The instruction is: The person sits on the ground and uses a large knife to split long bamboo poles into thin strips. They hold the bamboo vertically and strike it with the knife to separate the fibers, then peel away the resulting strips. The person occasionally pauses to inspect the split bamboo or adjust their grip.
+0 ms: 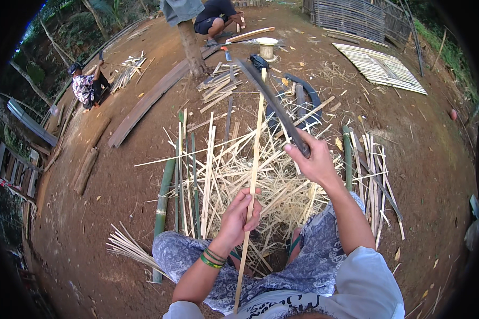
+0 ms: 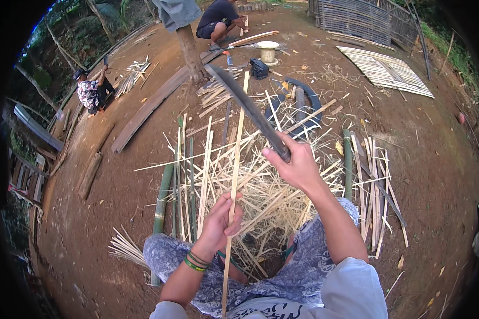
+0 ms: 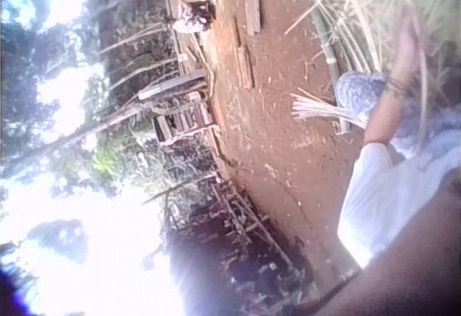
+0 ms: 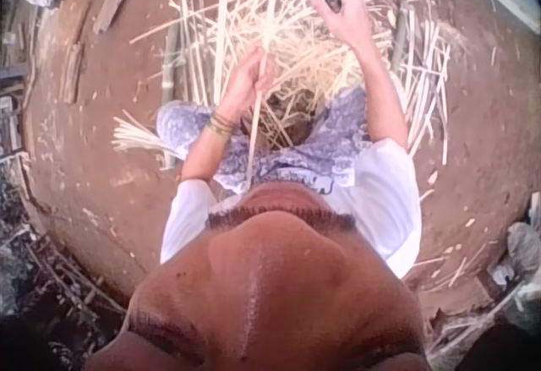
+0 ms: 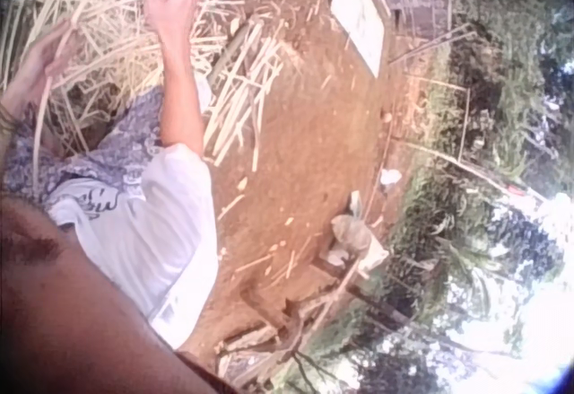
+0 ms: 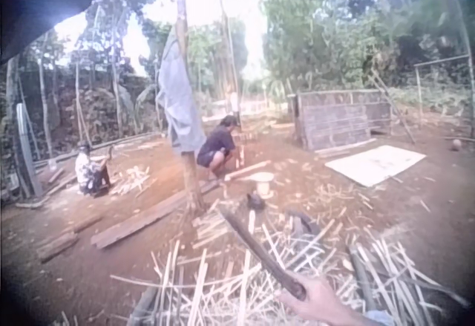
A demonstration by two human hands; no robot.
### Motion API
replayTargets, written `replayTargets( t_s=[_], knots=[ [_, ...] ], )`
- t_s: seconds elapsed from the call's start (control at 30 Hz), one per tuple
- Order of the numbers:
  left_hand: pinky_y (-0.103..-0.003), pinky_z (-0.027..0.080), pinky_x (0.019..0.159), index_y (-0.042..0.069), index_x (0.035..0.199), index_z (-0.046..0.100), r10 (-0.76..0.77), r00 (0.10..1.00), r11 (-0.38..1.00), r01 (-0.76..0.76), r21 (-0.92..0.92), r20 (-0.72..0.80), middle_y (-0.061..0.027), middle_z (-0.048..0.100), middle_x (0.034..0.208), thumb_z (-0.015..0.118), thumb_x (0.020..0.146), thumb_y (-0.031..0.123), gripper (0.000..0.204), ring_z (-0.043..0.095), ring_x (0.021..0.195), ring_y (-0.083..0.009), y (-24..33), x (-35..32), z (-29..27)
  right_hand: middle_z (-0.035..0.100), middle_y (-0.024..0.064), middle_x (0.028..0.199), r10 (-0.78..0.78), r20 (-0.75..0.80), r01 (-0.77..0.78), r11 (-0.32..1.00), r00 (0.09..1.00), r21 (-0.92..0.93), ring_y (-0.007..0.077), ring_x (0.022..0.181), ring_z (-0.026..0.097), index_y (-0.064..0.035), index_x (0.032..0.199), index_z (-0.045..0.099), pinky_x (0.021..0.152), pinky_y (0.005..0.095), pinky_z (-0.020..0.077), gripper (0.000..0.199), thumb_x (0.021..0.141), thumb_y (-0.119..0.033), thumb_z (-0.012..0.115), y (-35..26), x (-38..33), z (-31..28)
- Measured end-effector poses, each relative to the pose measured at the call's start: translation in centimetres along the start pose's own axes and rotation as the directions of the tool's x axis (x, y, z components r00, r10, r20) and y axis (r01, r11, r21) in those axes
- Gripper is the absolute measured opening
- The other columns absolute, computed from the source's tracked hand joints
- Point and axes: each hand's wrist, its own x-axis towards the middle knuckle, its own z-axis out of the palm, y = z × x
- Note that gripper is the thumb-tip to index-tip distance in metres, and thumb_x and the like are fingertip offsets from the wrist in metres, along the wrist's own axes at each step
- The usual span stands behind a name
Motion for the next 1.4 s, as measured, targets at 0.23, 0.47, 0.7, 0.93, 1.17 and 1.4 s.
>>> replayTargets(
  t_s=[0.23, 0.47, 0.7, 0.93, 1.17, 1.4],
  knots=[
    [-0.022, 0.031, 0.049, 0.012, 0.150, 0.036, 0.054, 0.997, 0.996, -0.057, -0.069, -0.048, -0.0025, 0.050, 0.076, 0.031, 0.109, 0.021, 0.043, 0.038, 0.052, -0.0074, 0.5, 0.2, 0.3, 0.062, 0.0147, 0.056, -0.159, 0.319, 0.216, 0.965, 0.934, -0.152, 0.0328, 0.056, 0.068, 0.0007, 0.128, 0.061, 0.060, 0.0424, 0.0546, 0.076, 0.083, -0.059, 0.071, -0.5, -1.8, 2.4],
    [-0.021, 0.030, 0.050, 0.013, 0.147, 0.038, 0.032, 0.999, 0.989, -0.035, -0.143, -0.023, -0.0010, 0.048, 0.078, 0.036, 0.108, 0.021, 0.040, 0.038, 0.053, -0.0067, 0.3, 0.4, -0.2, 0.064, 0.0173, 0.059, -0.288, 0.425, 0.389, 0.905, 0.858, -0.173, 0.0342, 0.056, 0.067, -0.0013, 0.117, 0.066, 0.059, 0.0465, 0.0553, 0.069, 0.082, -0.061, 0.071, 0.7, -2.6, 4.6],
    [-0.021, 0.029, 0.050, 0.021, 0.154, 0.031, 0.006, 1.000, 0.996, -0.007, -0.090, -0.007, 0.0024, 0.037, 0.075, 0.035, 0.109, 0.018, 0.045, 0.033, 0.053, -0.0060, 0.4, -0.7, 0.7, 0.062, 0.0142, 0.056, -0.148, 0.323, 0.265, 0.896, 0.935, -0.356, 0.0333, 0.055, 0.066, -0.0041, 0.112, 0.069, 0.055, 0.0461, 0.0528, 0.067, 0.086, -0.065, 0.063, 0.1, -0.7, 3.4],
    [-0.021, 0.027, 0.049, 0.023, 0.158, 0.025, -0.001, 1.000, 0.998, 0.001, -0.068, 0.002, 0.0037, 0.034, 0.073, 0.036, 0.109, 0.018, 0.050, 0.031, 0.053, -0.0057, 0.5, -0.5, 0.3, 0.057, 0.0108, 0.051, -0.142, 0.426, 0.284, 0.914, 0.894, -0.291, 0.0323, 0.050, 0.062, -0.0113, 0.106, 0.072, 0.051, 0.0444, 0.0483, 0.055, 0.084, -0.062, 0.067, 0.8, -1.7, 4.3],
    [-0.020, 0.025, 0.047, 0.022, 0.157, 0.026, -0.022, 0.999, 0.999, 0.021, -0.033, -0.041, 0.0036, 0.033, 0.072, 0.036, 0.109, 0.018, 0.050, 0.028, 0.051, -0.0058, 0.5, -1.3, 0.7, 0.058, 0.0111, 0.052, -0.127, 0.256, 0.208, 0.925, 0.958, -0.319, 0.0295, 0.049, 0.062, -0.0088, 0.101, 0.074, 0.051, 0.0429, 0.0480, 0.057, 0.085, -0.063, 0.065, 0.4, -0.5, 3.4],
    [-0.021, 0.026, 0.048, 0.017, 0.156, 0.029, -0.119, 0.988, 0.993, 0.117, 0.024, 0.098, 0.0031, 0.031, 0.072, 0.035, 0.109, 0.017, 0.047, 0.029, 0.053, -0.0067, 0.9, -2.2, 1.7, 0.055, -0.0069, 0.062, 0.100, -0.110, -0.062, 0.949, 0.989, 0.310, 0.0036, 0.055, 0.042, 0.0026, 0.114, 0.068, 0.049, 0.0249, 0.0325, 0.050, 0.085, -0.037, 0.079, 1.2, 1.3, 2.1]
  ],
)
